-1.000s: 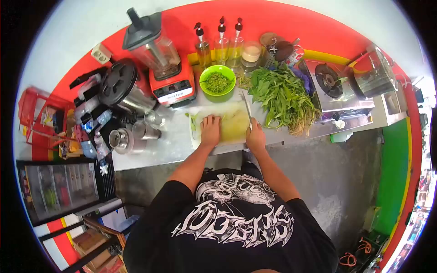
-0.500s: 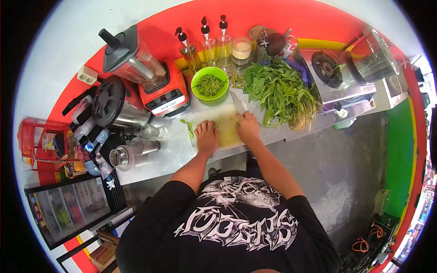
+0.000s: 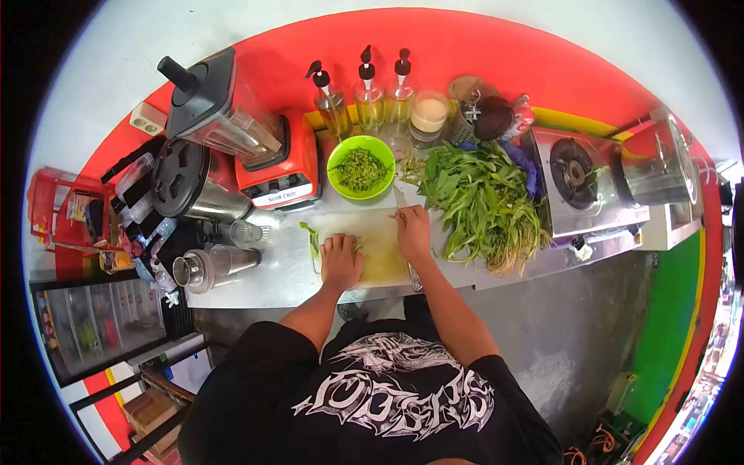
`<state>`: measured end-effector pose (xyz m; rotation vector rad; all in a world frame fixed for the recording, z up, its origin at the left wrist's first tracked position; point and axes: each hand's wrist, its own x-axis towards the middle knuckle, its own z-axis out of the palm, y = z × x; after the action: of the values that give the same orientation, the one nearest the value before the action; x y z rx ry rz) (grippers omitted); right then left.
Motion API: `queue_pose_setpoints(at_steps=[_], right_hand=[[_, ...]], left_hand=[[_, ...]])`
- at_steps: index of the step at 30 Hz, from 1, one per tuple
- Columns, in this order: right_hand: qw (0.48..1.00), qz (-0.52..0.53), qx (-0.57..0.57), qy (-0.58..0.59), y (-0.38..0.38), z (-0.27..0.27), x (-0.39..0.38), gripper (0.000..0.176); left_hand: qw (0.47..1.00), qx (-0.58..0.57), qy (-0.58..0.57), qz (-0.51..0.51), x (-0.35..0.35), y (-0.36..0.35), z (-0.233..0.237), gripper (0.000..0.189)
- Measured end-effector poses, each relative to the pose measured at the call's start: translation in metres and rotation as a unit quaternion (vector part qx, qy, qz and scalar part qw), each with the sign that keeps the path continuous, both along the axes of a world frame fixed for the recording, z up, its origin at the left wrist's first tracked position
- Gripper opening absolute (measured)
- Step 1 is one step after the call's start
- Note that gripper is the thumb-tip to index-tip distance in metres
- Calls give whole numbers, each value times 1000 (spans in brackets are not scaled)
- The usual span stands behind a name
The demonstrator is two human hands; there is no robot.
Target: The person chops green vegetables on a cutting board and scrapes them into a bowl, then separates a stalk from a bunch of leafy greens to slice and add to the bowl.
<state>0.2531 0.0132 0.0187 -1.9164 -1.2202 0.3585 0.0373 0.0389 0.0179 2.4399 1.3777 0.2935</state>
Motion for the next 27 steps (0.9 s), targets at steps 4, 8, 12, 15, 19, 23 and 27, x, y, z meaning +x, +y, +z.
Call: queue_pose_setpoints(at_steps=[4, 8, 12, 15, 19, 23, 27], right_hand=[[999, -16, 30, 43, 30, 7, 21, 10], [991, -64, 49, 110, 62, 4, 40, 9], [992, -90, 28, 88, 79, -9, 48, 8], [993, -90, 6, 75, 86, -21, 50, 10], [993, -93, 23, 64, 92, -24, 56, 15], [997, -60, 51, -3, 73, -30, 52, 22], [998, -56, -11, 40, 34, -10, 37, 35]], left_hand=[[1000, -7, 21, 6, 0, -1, -2, 36], [1000, -8, 19, 7, -2, 2, -7, 35], [999, -29, 25, 26, -2, 3, -1, 34], [999, -26, 24, 27, -4, 2, -3, 33], [999, -1, -26, 24, -5, 3, -6, 27], [998, -3, -41, 36, -6, 2, -3, 27], [999, -8, -32, 20, -8, 3, -3, 31]])
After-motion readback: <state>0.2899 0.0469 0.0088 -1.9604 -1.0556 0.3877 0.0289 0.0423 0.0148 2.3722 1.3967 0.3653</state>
